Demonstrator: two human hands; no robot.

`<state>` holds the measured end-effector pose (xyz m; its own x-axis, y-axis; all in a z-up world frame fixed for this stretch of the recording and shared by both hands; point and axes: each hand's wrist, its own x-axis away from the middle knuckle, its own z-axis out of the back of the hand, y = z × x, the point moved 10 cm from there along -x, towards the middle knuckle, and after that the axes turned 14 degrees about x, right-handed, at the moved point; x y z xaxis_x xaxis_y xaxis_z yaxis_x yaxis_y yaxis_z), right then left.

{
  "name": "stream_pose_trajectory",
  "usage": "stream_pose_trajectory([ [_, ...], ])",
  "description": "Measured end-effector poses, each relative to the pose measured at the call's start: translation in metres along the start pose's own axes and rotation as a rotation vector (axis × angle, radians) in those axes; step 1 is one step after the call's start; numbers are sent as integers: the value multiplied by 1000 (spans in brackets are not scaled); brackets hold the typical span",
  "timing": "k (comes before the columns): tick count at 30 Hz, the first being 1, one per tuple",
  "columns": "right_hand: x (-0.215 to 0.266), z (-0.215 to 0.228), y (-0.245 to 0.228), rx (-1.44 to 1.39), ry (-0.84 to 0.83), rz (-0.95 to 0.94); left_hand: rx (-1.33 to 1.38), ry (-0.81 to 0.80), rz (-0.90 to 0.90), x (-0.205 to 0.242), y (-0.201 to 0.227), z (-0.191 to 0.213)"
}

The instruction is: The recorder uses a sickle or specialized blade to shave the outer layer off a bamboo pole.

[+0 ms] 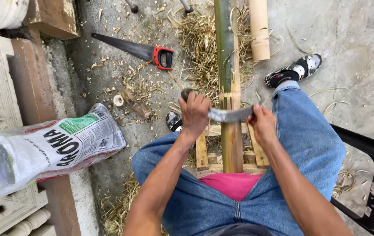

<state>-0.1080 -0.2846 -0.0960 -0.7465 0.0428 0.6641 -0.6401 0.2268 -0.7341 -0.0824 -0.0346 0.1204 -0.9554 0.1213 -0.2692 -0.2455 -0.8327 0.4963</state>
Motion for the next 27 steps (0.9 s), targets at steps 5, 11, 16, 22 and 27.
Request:
stream_pose_trajectory([
  [5, -37, -23, -42, 43, -22, 27, -44, 37, -13, -43, -6, 6],
  [11, 33, 6, 10, 65, 24, -133, -30, -37, -21, 2, 10, 6],
  [16, -3, -7, -6, 15, 0, -43, -19, -74, -6, -18, -17, -14],
  [22, -115, -66, -105, -9, -80, 84, -139, 108, -59, -114, -62, -22],
  [27, -119, -65, -113, 97, -146, 34, -84, 119, 44, -106, -61, -21],
])
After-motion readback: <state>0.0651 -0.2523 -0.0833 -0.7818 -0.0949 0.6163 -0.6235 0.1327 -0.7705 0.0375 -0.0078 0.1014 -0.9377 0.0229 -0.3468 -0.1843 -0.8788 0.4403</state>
